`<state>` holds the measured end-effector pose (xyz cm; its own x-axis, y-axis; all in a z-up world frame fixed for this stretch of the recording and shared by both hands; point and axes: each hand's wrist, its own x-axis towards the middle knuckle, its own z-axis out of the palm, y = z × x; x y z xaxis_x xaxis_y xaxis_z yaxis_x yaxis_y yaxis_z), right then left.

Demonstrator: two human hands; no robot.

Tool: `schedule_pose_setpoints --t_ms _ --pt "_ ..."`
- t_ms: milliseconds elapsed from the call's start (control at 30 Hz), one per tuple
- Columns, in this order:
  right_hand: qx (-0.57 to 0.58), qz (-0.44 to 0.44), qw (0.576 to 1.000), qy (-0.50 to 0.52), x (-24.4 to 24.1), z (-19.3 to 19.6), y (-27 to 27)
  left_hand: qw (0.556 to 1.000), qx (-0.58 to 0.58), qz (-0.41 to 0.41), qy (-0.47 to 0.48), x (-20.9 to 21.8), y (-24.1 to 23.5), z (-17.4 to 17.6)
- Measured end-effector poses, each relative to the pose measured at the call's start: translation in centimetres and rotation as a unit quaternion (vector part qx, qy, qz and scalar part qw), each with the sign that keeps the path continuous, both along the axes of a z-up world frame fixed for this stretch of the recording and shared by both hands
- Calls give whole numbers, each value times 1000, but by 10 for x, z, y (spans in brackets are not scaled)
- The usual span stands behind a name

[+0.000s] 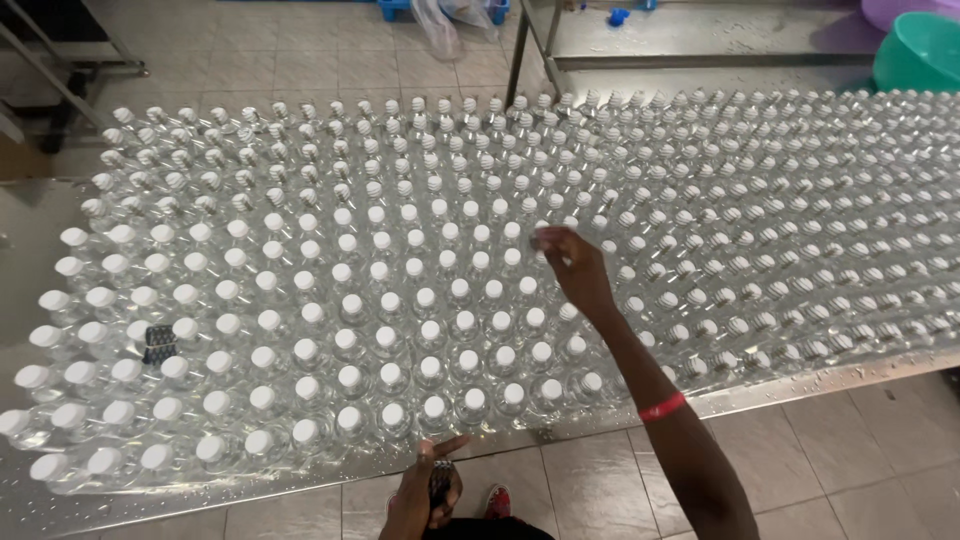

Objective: The person repeatedly picks up white bottle caps and screws them onto clear plastic bottles arranged in rows on a metal table. The person uses both hands to handle the caps and bottles, working systematically across the surface.

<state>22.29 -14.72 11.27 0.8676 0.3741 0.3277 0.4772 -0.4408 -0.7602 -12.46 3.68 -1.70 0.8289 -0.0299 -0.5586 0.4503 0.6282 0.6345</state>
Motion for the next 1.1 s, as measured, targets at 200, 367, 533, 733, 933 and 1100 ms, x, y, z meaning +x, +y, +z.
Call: schedule_pose_setpoints --t_ms 200,367,533,733,933,1100 --pt "-4 40 999 -1 133 -66 53 995 -2 96 -7 -22 21 -42" --pt "-19 80 995 -60 175 -105 70 980 -92 152 -86 -37 42 -131" --pt "-67 79 993 -48 180 -103 73 971 -121 155 -138 -30 46 -153" --pt "-18 106 992 -67 182 -105 70 973 -161 159 -53 -15 39 -128" --pt "-99 114 986 -66 199 -117 66 981 -95 167 -25 -5 38 -105" --pt "-148 147 977 -52 207 -117 59 972 -131 195 11 -3 36 -88"
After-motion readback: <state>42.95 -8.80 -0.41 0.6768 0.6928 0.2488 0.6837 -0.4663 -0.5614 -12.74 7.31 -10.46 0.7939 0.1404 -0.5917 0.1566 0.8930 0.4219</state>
